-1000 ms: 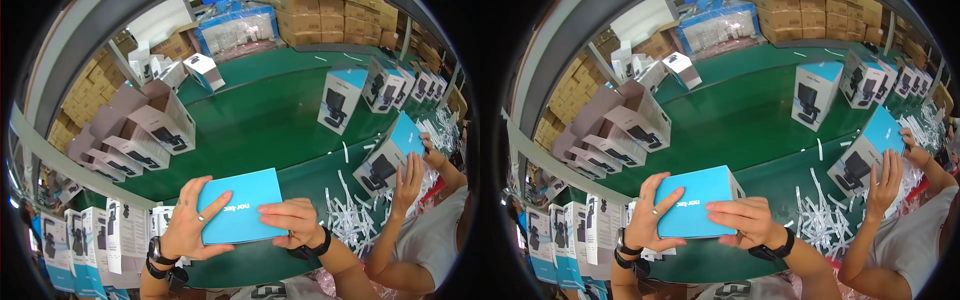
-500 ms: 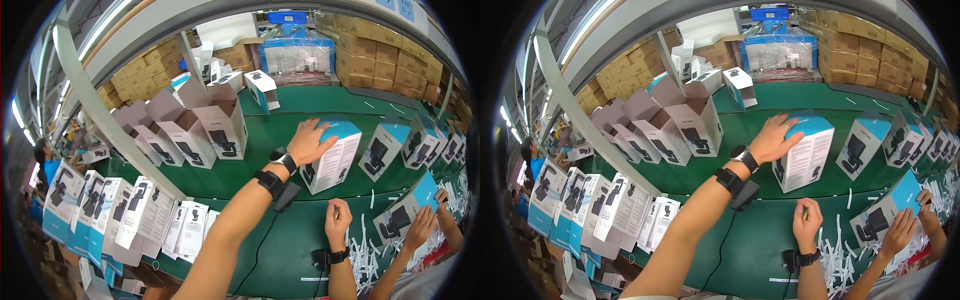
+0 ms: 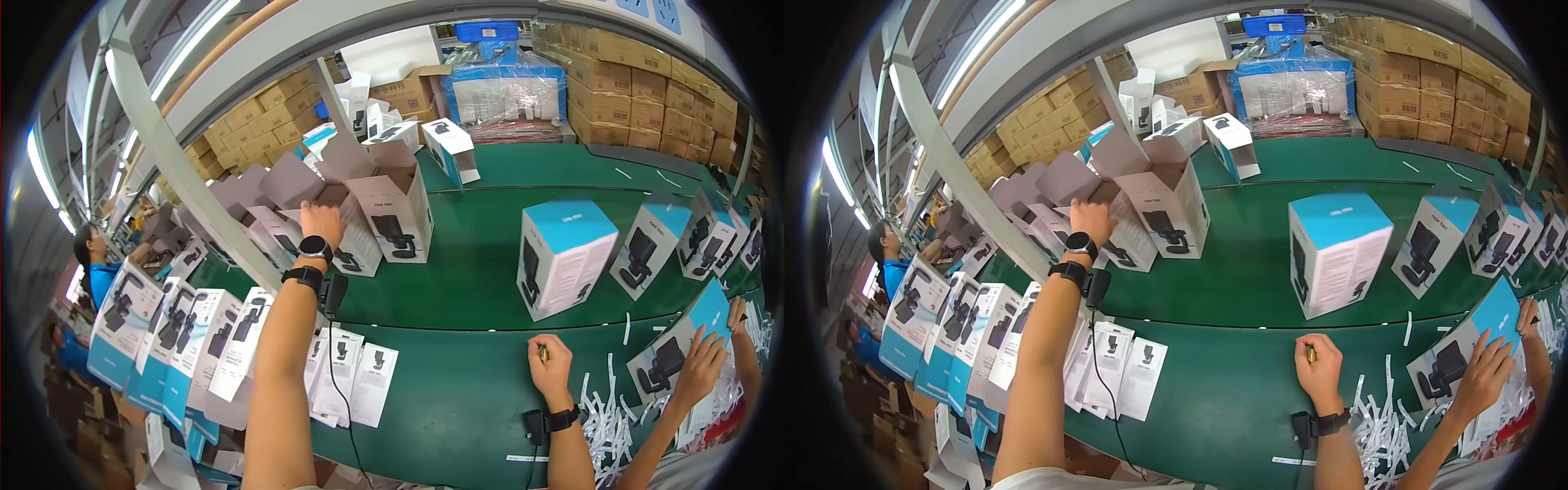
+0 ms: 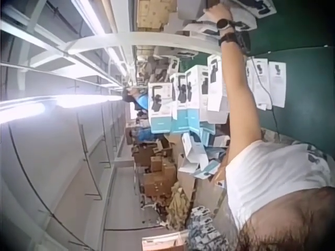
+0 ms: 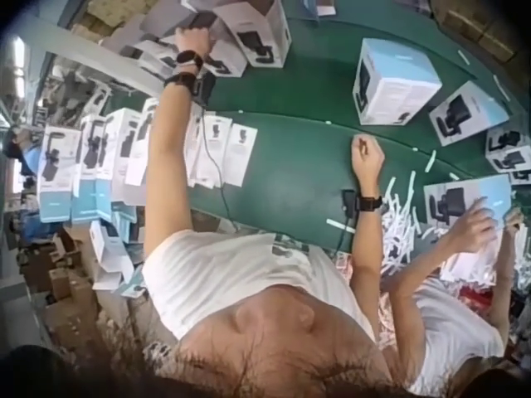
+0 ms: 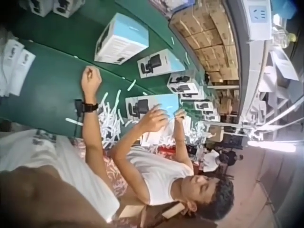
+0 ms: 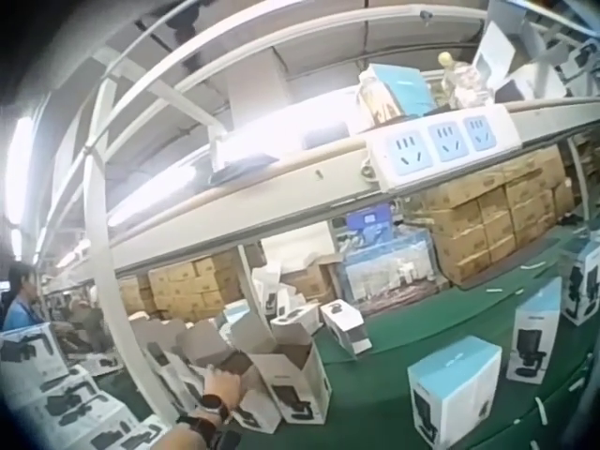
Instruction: The person packs a microphone by placing a manual and a cardboard insert into a box, closing the lid, and applying adhesive strips. They then place the box into a larger carton, close its lid, and apply more adhesive strips before setting it aside.
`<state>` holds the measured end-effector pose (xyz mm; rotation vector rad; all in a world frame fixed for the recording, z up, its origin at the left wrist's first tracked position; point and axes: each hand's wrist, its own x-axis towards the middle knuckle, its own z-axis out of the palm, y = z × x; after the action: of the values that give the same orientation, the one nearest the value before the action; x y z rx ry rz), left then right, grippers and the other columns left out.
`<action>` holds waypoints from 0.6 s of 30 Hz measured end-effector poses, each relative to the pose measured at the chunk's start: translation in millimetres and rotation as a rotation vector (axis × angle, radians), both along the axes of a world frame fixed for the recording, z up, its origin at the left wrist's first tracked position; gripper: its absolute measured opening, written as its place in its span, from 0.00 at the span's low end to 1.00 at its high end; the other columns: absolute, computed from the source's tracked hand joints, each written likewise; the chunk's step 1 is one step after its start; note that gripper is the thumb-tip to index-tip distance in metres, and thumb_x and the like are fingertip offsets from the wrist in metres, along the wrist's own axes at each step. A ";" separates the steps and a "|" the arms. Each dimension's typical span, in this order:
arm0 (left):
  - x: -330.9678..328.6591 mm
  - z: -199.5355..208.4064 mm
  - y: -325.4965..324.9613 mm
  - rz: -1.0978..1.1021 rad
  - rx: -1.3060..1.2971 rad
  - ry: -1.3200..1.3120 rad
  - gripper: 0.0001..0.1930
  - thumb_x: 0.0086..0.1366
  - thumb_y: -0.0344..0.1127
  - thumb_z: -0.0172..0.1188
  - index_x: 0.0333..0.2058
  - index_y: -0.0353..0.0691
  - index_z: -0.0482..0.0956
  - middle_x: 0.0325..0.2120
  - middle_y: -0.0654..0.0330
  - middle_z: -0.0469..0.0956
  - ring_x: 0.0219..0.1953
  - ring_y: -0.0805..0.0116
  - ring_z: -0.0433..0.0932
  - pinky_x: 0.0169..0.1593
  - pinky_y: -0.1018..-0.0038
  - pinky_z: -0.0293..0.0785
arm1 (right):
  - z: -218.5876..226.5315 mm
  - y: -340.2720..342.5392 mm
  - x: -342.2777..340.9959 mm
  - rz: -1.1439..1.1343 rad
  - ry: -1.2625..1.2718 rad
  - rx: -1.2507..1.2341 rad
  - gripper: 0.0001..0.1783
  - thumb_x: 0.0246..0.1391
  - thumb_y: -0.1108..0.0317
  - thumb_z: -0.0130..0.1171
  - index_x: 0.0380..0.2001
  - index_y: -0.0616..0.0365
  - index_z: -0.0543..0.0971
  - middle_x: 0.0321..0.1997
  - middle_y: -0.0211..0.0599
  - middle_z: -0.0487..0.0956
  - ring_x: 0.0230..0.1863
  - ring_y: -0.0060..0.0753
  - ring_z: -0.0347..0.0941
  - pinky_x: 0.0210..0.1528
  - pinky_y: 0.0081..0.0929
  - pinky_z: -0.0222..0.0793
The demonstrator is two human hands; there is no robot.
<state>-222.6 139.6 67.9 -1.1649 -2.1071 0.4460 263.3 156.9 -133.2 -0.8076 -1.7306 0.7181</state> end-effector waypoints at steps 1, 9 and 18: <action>1.6 4.9 -10.0 -0.055 0.044 -0.032 0.14 0.59 0.48 0.67 0.37 0.47 0.87 0.37 0.59 0.86 0.46 0.58 0.83 0.56 0.57 0.67 | -0.8 -0.3 0.4 -0.005 -0.003 -0.010 0.01 0.55 0.78 0.62 0.31 0.65 0.80 0.33 0.42 0.82 0.31 0.35 0.79 0.35 0.28 0.72; 102.9 61.8 -145.7 -0.476 0.302 -0.182 0.14 0.53 0.40 0.71 0.36 0.43 0.83 0.38 0.58 0.83 0.45 0.57 0.80 0.52 0.59 0.66 | -4.2 -9.0 6.0 0.010 -0.049 -0.058 0.01 0.55 0.77 0.63 0.32 0.64 0.81 0.34 0.41 0.82 0.28 0.29 0.75 0.32 0.25 0.69; 212.1 17.6 -215.9 -1.029 0.110 -0.415 0.09 0.58 0.39 0.70 0.35 0.47 0.80 0.53 0.65 0.82 0.54 0.61 0.79 0.58 0.58 0.64 | 75.9 -48.6 21.4 0.495 0.320 -0.363 0.46 0.38 0.60 0.82 0.62 0.61 0.74 0.65 0.41 0.76 0.34 0.25 0.77 0.36 0.24 0.73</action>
<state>-10.6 -76.3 85.5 -2.1698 -1.4925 -0.4134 284.7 108.3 -57.3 -0.4602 -1.5335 1.4456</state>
